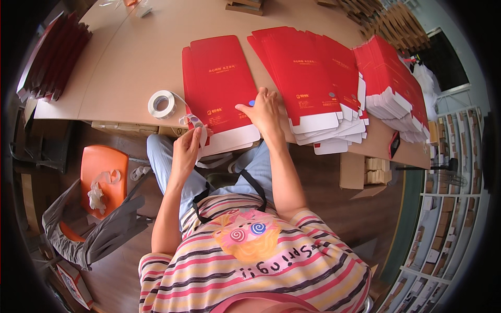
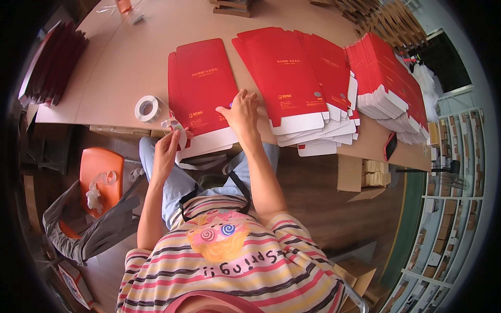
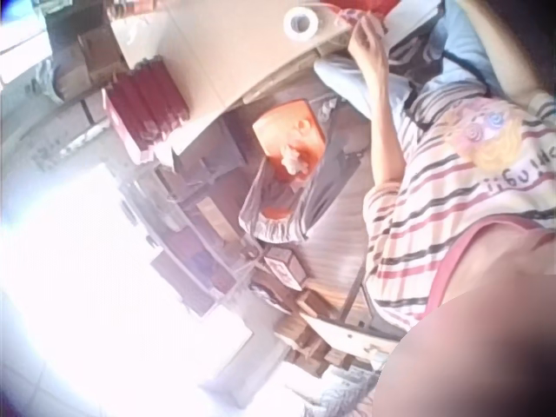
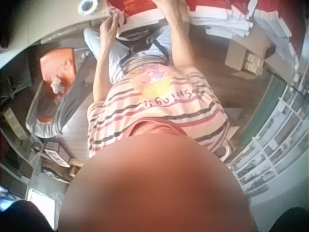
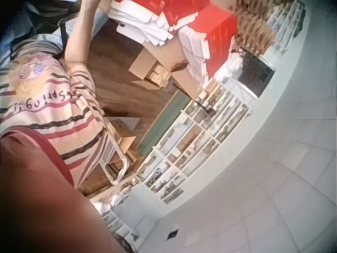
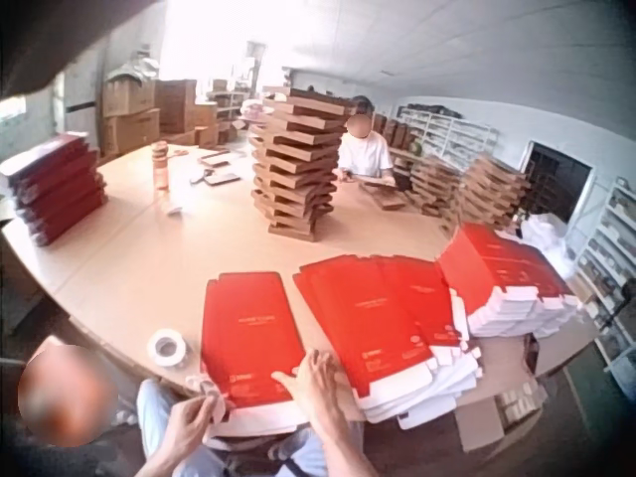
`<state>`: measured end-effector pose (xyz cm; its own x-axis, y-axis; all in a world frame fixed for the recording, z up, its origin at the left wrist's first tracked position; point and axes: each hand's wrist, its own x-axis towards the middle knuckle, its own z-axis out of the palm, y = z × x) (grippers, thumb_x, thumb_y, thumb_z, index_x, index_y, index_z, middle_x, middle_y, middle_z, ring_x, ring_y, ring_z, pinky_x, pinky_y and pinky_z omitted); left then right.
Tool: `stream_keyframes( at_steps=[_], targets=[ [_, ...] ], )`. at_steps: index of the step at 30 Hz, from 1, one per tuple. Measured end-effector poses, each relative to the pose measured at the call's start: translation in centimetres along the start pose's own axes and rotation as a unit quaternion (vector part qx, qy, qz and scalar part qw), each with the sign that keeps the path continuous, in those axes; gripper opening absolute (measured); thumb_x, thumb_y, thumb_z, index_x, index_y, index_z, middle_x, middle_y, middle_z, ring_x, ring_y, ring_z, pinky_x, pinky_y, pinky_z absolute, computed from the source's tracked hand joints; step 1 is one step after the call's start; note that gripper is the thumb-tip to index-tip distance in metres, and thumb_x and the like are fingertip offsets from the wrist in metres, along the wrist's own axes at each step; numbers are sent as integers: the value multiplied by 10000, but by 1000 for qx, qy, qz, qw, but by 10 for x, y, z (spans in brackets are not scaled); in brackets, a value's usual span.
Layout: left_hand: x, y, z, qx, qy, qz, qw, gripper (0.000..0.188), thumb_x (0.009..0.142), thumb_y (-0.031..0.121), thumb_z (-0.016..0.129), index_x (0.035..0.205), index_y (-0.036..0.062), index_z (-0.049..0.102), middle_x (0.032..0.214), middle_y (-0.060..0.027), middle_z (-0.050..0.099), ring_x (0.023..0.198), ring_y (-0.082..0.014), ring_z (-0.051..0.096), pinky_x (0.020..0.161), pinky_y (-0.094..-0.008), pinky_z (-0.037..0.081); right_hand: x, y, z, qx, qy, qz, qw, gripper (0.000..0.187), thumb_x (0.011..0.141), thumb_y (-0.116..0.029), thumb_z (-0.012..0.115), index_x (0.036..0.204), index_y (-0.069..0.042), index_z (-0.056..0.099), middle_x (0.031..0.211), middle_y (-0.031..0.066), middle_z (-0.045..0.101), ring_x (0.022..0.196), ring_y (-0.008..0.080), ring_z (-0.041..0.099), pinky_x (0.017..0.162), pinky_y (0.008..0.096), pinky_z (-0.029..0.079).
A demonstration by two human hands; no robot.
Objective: The person is peeling small circular stickers from a roll and applying them to the bottom corner of red paper folders.
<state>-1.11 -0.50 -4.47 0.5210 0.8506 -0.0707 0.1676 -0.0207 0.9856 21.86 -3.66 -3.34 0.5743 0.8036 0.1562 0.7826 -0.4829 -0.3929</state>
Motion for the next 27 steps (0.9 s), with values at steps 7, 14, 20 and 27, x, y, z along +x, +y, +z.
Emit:
stream_keyframes(
  at_steps=[7,14,20,27],
  targets=[
    [-2,11,-10,-148,35,-45,987,450,1040,334,460,1089,-57,677,1015,-98,718,926,-115,626,887,-279,471,34,59,-55,331,-11,-12,943,487,807,-237,774,1166,40,597,1057,196,685,932,230,671,796,348,524],
    [1,44,-5,-279,-54,-86,955,474,1054,353,398,1231,-51,571,1087,-164,696,1027,-199,678,917,-314,531,40,77,-120,-69,217,-152,962,349,818,-161,741,1143,-68,656,1031,88,684,1019,273,608,927,389,466],
    [-1,49,-2,-349,-43,-100,931,476,1068,320,355,1221,-83,556,1170,-187,651,1033,-207,668,920,-345,548,-57,-53,-59,202,42,-409,889,187,730,-105,775,911,-136,741,879,-30,646,886,163,600,767,334,414],
    [2,42,2,-308,-8,-94,947,426,1064,282,386,1174,-83,575,1139,-163,660,1024,-202,669,889,-336,563,-59,-54,-44,106,80,-449,883,213,712,-87,750,923,-117,732,892,-26,639,875,156,602,759,331,412]
  ],
)
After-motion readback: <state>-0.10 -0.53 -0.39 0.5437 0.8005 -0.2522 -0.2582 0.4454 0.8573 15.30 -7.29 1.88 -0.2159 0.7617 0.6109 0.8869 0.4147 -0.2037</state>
